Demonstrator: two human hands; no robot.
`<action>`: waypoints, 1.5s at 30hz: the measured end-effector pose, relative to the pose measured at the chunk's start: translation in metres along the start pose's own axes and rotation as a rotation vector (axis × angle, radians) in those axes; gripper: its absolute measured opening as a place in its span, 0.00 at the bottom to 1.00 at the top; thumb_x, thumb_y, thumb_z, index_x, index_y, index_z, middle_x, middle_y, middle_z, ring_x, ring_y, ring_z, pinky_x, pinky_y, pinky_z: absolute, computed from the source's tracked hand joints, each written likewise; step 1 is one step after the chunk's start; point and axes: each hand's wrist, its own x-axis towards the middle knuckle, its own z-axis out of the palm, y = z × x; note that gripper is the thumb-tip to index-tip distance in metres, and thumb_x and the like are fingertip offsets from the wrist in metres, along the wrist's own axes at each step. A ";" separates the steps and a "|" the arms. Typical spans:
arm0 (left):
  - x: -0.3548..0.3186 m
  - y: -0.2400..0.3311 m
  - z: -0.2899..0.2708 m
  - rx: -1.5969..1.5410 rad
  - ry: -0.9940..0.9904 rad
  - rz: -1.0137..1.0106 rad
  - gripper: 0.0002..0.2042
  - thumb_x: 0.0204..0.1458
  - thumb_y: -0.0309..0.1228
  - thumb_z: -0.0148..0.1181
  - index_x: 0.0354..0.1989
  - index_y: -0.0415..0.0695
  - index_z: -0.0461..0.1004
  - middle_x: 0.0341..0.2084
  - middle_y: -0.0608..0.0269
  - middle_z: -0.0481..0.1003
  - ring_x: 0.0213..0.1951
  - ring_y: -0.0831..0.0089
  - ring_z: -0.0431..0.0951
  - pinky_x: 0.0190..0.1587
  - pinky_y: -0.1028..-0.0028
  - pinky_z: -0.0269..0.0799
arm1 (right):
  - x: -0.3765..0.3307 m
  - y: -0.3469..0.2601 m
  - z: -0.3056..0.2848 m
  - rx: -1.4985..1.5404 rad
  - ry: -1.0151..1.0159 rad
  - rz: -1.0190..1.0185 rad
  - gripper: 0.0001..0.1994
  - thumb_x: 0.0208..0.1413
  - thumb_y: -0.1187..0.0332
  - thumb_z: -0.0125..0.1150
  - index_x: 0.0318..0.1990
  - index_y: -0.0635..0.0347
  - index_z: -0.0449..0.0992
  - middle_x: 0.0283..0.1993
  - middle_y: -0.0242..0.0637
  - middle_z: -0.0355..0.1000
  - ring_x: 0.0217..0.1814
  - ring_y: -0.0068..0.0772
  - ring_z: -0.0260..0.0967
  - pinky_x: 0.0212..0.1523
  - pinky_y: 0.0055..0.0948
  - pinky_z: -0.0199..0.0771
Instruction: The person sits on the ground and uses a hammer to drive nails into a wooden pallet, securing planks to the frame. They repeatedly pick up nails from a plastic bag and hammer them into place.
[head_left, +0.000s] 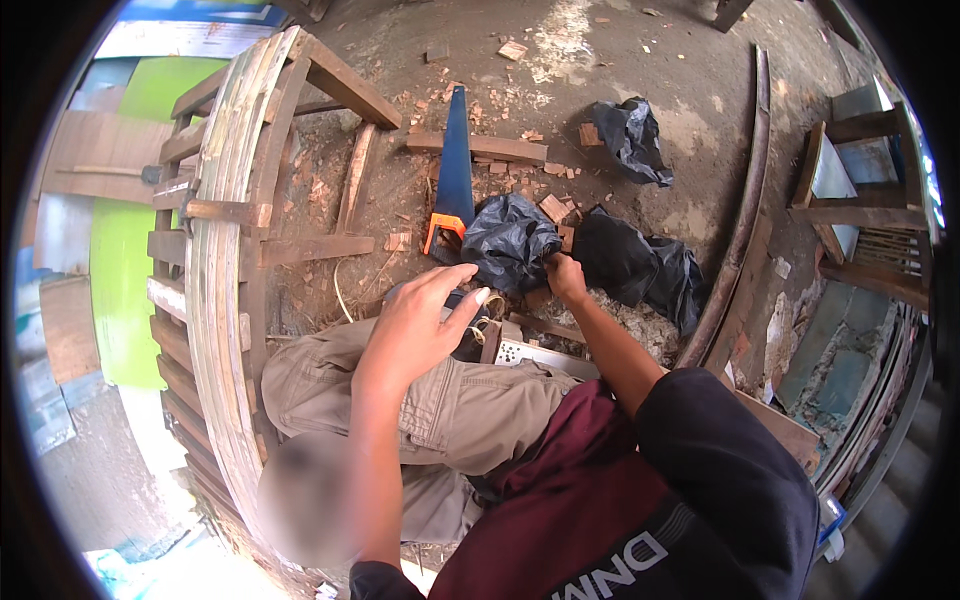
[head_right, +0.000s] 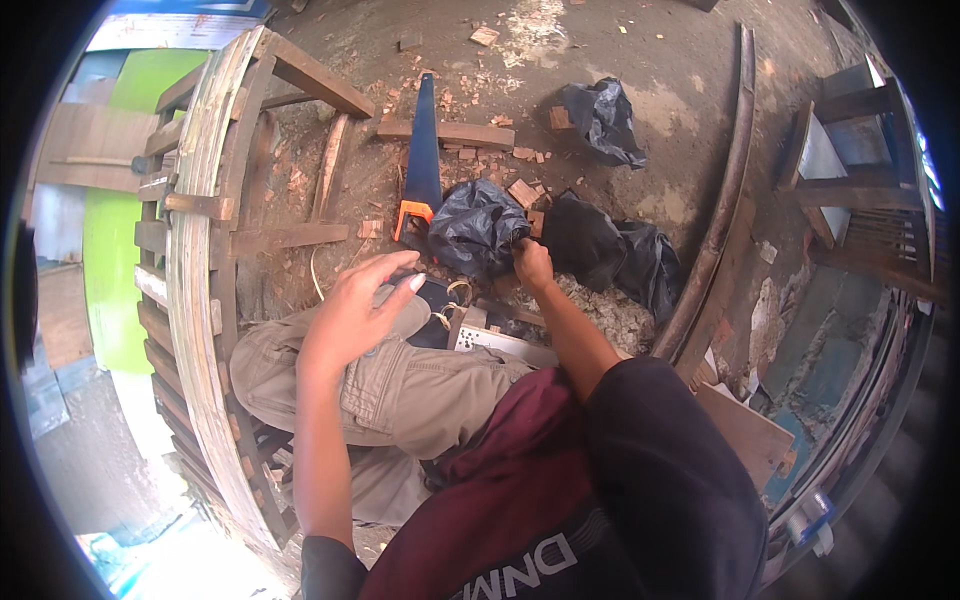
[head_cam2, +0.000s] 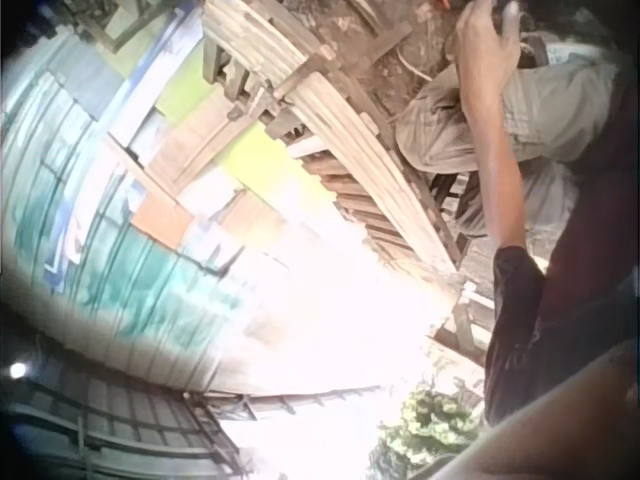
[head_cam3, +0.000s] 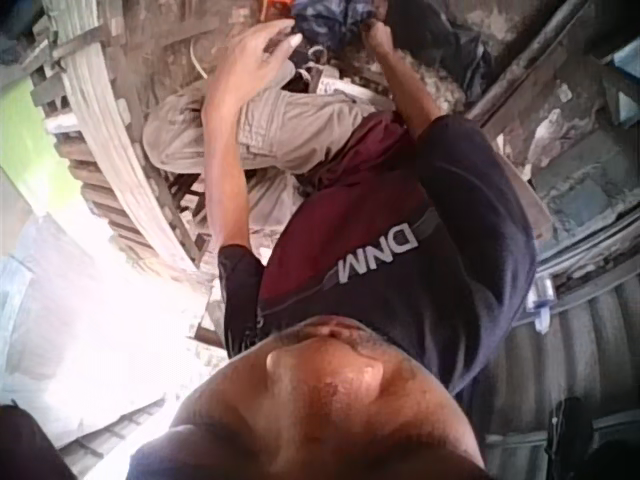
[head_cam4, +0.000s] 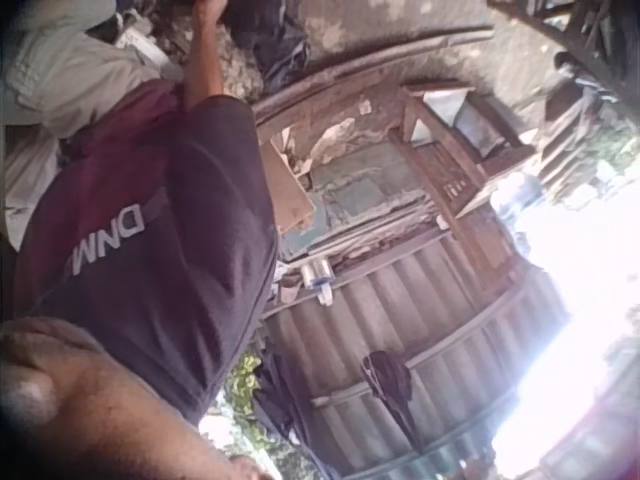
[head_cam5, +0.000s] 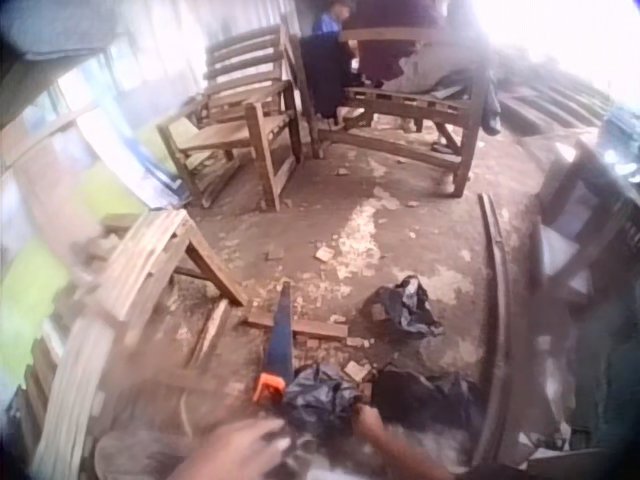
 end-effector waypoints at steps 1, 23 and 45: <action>0.001 -0.007 0.008 -0.022 0.003 -0.028 0.17 0.61 0.34 0.61 0.53 0.35 0.76 0.46 0.45 0.80 0.48 0.53 0.81 0.51 0.63 0.75 | 0.001 0.000 0.005 -0.004 0.011 0.051 0.11 0.59 0.68 0.59 0.45 0.60 0.82 0.43 0.57 0.79 0.49 0.61 0.77 0.50 0.51 0.76; 0.017 -0.039 0.026 -0.029 -0.094 -0.270 0.20 0.62 0.38 0.60 0.54 0.34 0.76 0.44 0.44 0.81 0.44 0.54 0.84 0.48 0.63 0.77 | 0.023 0.010 0.014 -0.325 0.011 -0.075 0.18 0.59 0.67 0.61 0.55 0.54 0.67 0.41 0.54 0.78 0.44 0.63 0.77 0.44 0.56 0.77; 0.015 -0.034 0.026 -0.064 -0.021 -0.262 0.16 0.61 0.38 0.59 0.46 0.35 0.78 0.42 0.40 0.80 0.47 0.44 0.79 0.51 0.56 0.74 | 0.043 0.033 0.013 -0.437 -0.070 -0.299 0.13 0.60 0.68 0.53 0.50 0.55 0.77 0.47 0.56 0.77 0.44 0.62 0.78 0.43 0.54 0.79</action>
